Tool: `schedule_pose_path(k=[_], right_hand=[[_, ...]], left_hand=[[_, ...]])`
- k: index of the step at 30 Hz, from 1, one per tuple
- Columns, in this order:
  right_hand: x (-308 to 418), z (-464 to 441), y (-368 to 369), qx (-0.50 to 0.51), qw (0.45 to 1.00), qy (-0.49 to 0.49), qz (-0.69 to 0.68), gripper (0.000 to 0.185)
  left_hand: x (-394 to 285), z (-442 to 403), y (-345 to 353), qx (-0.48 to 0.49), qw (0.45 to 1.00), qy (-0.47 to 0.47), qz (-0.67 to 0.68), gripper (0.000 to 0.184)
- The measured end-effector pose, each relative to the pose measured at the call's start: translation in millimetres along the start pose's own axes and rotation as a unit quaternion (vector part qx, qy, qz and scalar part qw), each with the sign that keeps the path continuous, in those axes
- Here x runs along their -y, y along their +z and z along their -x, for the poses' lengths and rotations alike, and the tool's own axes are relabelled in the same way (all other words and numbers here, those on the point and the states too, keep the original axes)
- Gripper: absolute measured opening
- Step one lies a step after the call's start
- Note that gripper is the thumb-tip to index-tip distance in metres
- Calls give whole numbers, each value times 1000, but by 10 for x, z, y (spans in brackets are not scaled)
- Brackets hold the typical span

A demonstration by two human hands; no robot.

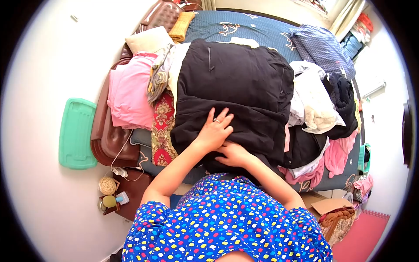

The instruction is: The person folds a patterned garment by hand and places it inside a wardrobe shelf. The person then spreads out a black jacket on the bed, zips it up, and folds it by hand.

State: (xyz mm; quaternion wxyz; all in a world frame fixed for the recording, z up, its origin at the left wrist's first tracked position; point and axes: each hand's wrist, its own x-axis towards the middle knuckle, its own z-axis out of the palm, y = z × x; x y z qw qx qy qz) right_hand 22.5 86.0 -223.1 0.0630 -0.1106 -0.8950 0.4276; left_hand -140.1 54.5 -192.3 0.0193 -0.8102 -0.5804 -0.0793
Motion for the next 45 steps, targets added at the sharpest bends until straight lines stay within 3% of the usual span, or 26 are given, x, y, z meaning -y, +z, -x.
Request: schedule_pose_path(k=[2,3,4,6,8,10,14,15,19,22,24,26,30,32,34,35,36,38,41,43,44,45], right_hand=[[-26,286,-191,-65,996,27,-48,29],[-64,441,-282,-109,990,65,-59,27],[-124,597,-346,-152,980,103,-71,26],[-340,842,-434,-311,936,108,-122,24],[-408,881,-579,-438,882,151,-85,24],[-533,843,-681,-476,864,160,44,26],[-858,675,-543,-450,872,172,94,41],[-934,652,-460,-439,874,189,85,45],[-961,714,-353,-517,832,192,57,37],[-1295,1016,-410,-565,780,245,109,45],[-1481,1181,-520,-553,773,299,90,54],[-1523,1160,-675,-532,792,274,118,62],[-1500,963,-917,-461,836,242,174,60],[-1604,913,-981,-356,869,312,144,51],[-1788,947,-1101,-369,870,317,81,40],[-1825,991,-1172,-365,874,306,96,39],[-1946,1080,-1219,-366,882,280,100,37],[-2038,1256,-1328,-372,879,298,4,37],[-2225,1490,-1382,-355,855,364,-102,31],[-2184,1533,-1400,-356,823,393,-204,30],[-2168,1539,-1382,-355,824,393,-204,30],[-2097,1500,-1343,-397,842,365,-17,34]], left_hand=[[-32,159,-204,40,998,-35,32,35],[-58,233,-380,34,993,-33,106,49],[-72,310,-460,-18,989,-31,141,49],[-55,367,-635,-118,986,-88,78,49],[-4,393,-755,-180,964,-195,-26,43],[359,607,-614,-173,952,-241,-72,43],[935,1177,-371,-227,902,-366,-15,48],[924,1200,-406,-268,883,-376,89,48],[758,1173,-588,-242,908,-338,46,67],[916,1281,-474,-253,895,-348,118,83],[1202,1459,-235,-249,822,-409,307,89],[1286,1420,-257,-218,749,-449,435,83],[1790,1494,260,-197,745,-356,528,85],[1772,1453,317,-138,640,-394,645,85],[1786,1427,404,-152,715,-402,551,82],[1685,1357,356,-174,712,-407,544,78],[1787,1399,474,-187,764,-416,457,69],[1601,1265,322,-204,807,-416,366,58],[1507,1188,251,-243,756,-444,414,52],[1588,1237,282,-232,767,-453,390,50],[1616,1257,299,-220,778,-459,367,49],[1540,1217,233,-220,778,-460,367,49]])
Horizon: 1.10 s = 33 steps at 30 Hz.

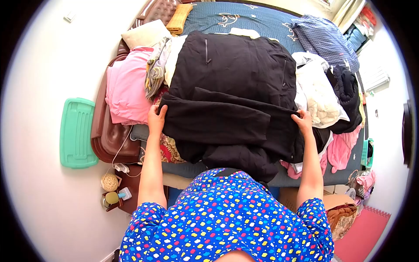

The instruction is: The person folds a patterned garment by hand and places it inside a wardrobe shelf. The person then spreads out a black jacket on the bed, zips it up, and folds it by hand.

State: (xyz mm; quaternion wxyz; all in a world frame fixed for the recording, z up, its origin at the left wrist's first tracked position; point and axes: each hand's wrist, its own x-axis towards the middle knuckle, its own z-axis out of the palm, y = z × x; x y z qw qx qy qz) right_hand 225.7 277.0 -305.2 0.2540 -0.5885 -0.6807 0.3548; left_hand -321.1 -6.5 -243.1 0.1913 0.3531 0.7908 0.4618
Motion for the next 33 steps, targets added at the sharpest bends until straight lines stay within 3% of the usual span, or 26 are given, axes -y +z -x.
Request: schedule_pose_path(k=[1,2,3,5,7,9,11,13,15,17,19,21,22,23,25,27,29,31,33], right_hand=[[61,39,43,-97,981,-105,131,38],[339,125,59,-154,965,-161,137,41],[619,204,90,-155,965,-158,137,41],[1113,384,197,-101,958,-261,55,38],[1488,554,424,-33,951,-306,18,39],[1768,602,642,-11,936,-352,-5,44],[1939,613,749,77,938,-337,21,43],[1864,573,929,92,920,-369,97,30],[1788,548,911,29,940,-335,54,29],[1822,526,747,61,975,-205,-53,29],[1726,437,645,56,986,-154,-15,28],[1509,344,687,25,987,-121,101,30],[1433,356,747,-14,979,-161,121,35],[1339,382,781,-56,968,-201,143,42],[1644,605,750,-139,939,-291,120,54],[1920,887,776,-98,925,-343,129,58],[1827,1072,1025,-53,910,-391,125,61],[1537,1001,1091,-10,891,-418,176,59],[1045,743,946,35,916,-309,255,58]], left_hand=[[-232,92,39,-99,987,57,-109,47],[-465,152,76,-195,950,113,-216,47],[-644,163,99,-193,950,114,-217,47],[-963,225,158,-177,901,308,-249,47],[-1302,222,321,-64,855,419,-298,49],[-1444,202,474,20,824,434,-364,49],[-1302,69,594,57,806,414,-419,42],[-1338,35,634,46,818,414,-396,41],[-1465,-15,686,35,830,413,-372,41],[-1726,12,757,-22,833,462,-304,42],[-1699,-19,977,8,839,461,-288,37],[-1584,-61,1215,14,808,444,-388,36],[-1564,-41,1273,63,815,373,-439,46],[-1537,-20,1312,61,815,378,-436,46],[-1606,142,1328,-28,832,370,-413,57],[-1841,415,1302,8,816,408,-409,60],[-1792,652,1378,65,764,504,-398,63],[-1423,586,1370,117,751,505,-409,65],[-1000,222,1092,169,761,413,-470,68]])
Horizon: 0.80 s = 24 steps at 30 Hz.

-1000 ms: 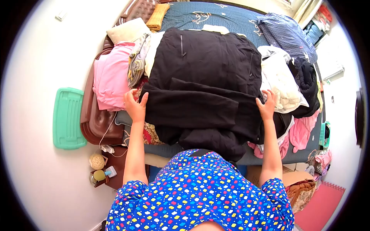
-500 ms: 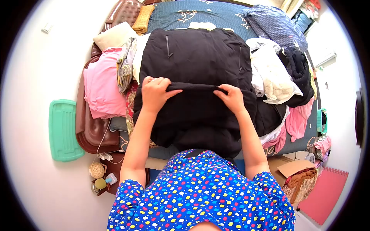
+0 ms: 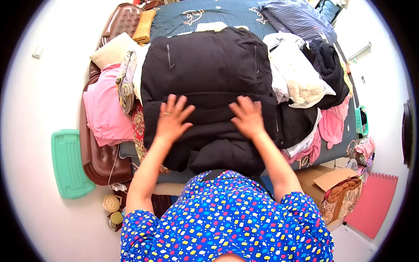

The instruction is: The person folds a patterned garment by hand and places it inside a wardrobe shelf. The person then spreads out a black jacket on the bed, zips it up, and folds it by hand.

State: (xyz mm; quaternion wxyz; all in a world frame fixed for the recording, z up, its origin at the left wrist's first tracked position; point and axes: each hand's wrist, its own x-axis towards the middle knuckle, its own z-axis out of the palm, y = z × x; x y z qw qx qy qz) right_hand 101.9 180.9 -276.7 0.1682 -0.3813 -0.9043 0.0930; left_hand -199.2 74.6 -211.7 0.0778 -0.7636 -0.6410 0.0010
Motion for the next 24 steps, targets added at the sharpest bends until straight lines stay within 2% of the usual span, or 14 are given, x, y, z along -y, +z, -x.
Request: schedule_pose_path(k=[2,4,6,7,8,10,12,14,16,17,18,20,22,24], right_hand=[[-482,272,113,-74,983,77,148,60],[-830,506,-52,-26,962,263,64,55],[-1383,965,287,-77,931,315,165,46],[-1362,1016,170,-116,940,305,97,41],[-1336,1061,36,-154,944,292,29,37],[-1318,1042,-87,-156,943,294,-26,34],[-1369,901,-108,-190,935,283,-95,35],[-1300,666,-208,-198,937,261,-122,36],[-1089,289,-372,-205,942,200,-172,42],[-998,173,-435,-203,949,180,-163,43],[-930,97,-468,-200,954,160,-154,44],[-816,18,-513,-202,955,156,-150,42],[-643,16,-614,-226,942,178,-176,34],[-319,97,-653,-206,921,162,-290,13]], left_hand=[[172,86,-118,-6,999,-31,3,68],[199,125,-300,-24,997,-60,-34,68],[198,176,-464,-9,995,-97,-18,63],[206,183,-551,-15,995,-97,-20,63],[214,191,-633,-44,995,-84,43,58],[285,105,-753,-81,989,-72,103,54],[397,-4,-823,-147,969,-139,141,47],[662,-78,-726,-158,951,-204,171,57],[1063,3,-446,-99,894,-336,280,70],[1295,135,-174,-85,873,-349,329,84],[1270,196,-227,-84,874,-349,327,84],[1138,428,-383,-24,762,-431,483,92],[1050,702,-371,8,735,-440,516,97],[922,1008,-268,-4,651,-387,653,95]])
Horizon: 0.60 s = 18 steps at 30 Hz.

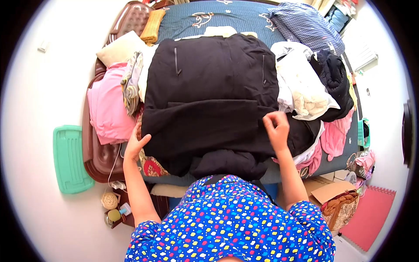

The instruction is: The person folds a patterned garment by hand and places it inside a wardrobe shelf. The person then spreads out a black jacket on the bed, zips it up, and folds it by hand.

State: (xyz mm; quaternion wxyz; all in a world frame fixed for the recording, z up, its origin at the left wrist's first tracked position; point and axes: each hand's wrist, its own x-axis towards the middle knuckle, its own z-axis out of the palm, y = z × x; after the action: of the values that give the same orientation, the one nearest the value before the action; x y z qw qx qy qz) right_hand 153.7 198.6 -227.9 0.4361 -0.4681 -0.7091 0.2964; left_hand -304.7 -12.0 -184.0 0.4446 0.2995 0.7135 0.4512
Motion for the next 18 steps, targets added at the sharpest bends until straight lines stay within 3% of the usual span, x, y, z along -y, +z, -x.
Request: schedule_pose_path(k=[1,3,4,6,8,9,10,13,16,18], right_hand=[[258,151,58,69,994,59,-61,11],[585,430,188,283,954,103,2,31],[648,594,282,324,940,107,15,53],[548,925,515,352,925,12,139,91],[618,1009,578,400,904,64,135,96],[717,986,529,461,870,150,90,92],[758,1008,491,473,864,161,67,72],[966,1067,230,479,872,90,41,31],[1097,1306,-189,432,898,-32,-73,23],[1216,1453,-516,410,909,-14,-75,21]], left_hand=[[314,37,-61,-7,999,18,40,89],[322,264,99,16,994,-19,104,82],[415,294,142,20,992,-30,117,79],[552,300,302,-11,989,-17,146,71],[557,223,432,-54,996,40,65,65],[546,204,510,-93,991,73,65,55],[534,179,539,-108,988,87,70,54],[555,95,572,-130,986,95,52,51],[571,81,579,-158,978,134,37,48],[569,72,541,-156,976,149,2,50]])
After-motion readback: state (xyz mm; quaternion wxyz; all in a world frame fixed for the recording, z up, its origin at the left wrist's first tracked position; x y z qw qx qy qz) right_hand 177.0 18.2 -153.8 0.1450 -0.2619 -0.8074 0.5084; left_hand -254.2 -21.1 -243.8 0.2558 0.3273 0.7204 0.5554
